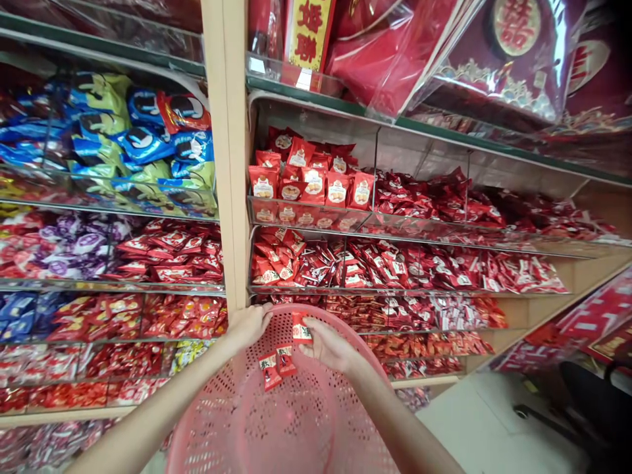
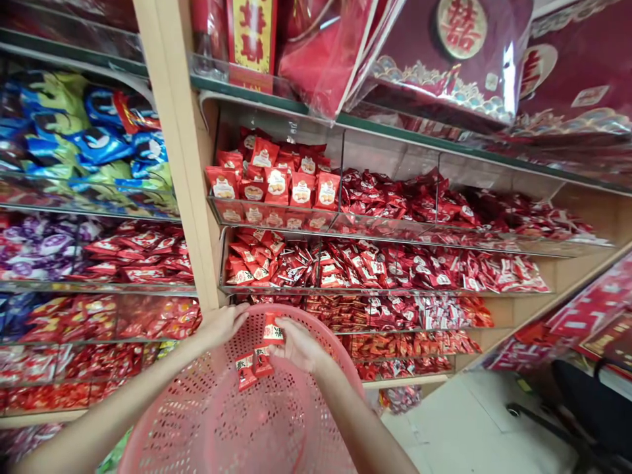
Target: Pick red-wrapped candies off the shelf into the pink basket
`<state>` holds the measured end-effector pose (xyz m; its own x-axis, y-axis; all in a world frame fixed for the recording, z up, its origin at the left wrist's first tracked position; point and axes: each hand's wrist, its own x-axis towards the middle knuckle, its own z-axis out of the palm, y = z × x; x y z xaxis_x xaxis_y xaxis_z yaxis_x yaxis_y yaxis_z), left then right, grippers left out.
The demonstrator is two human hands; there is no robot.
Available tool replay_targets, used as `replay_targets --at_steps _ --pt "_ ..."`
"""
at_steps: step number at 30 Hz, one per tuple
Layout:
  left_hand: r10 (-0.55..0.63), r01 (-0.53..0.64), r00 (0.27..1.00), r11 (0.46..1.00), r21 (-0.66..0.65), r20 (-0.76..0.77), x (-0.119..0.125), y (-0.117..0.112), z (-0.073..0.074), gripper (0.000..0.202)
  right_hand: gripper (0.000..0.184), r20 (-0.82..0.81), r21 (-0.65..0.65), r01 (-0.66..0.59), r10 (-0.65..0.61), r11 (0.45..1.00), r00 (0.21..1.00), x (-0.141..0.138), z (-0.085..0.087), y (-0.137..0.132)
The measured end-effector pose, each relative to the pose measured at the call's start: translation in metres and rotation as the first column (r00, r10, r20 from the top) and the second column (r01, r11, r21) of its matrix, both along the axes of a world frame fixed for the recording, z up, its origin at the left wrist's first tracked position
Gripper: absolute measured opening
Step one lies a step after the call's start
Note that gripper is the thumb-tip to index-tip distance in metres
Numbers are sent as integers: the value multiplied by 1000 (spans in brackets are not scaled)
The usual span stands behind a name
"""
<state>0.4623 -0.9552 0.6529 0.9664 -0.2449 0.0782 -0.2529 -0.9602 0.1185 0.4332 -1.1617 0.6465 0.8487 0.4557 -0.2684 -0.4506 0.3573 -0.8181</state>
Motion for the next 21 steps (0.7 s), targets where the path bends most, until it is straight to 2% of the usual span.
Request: replay_targets --at_steps 4,7,9,15,18,21 --pt "5 -5 1000 1000 6 1 -2 -1 1 41 34 118 -255 -14 46 967 992 6 -22 -1" --pt "0 0 1000 1000 1 1 -2 -2 3 40 34 211 -462 -48 162 886 964 16 -36 -3" --pt "1 -1 1000 1000 -2 1 -3 -3 4 40 32 212 -536 -83 229 840 950 21 -43 -5" --pt "1 -1 1000 1000 -10 9 -2 -2 3 41 37 73 -626 -299 435 721 897 24 -52 -11" --pt "6 -6 1000 1000 -10 11 -1 -2 2 41 42 51 -645 -314 449 697 892 25 -55 -10" --pt "7 -7 1000 1000 -12 20 -1 -2 1 41 34 42 -655 -322 458 683 888 31 -60 -8"
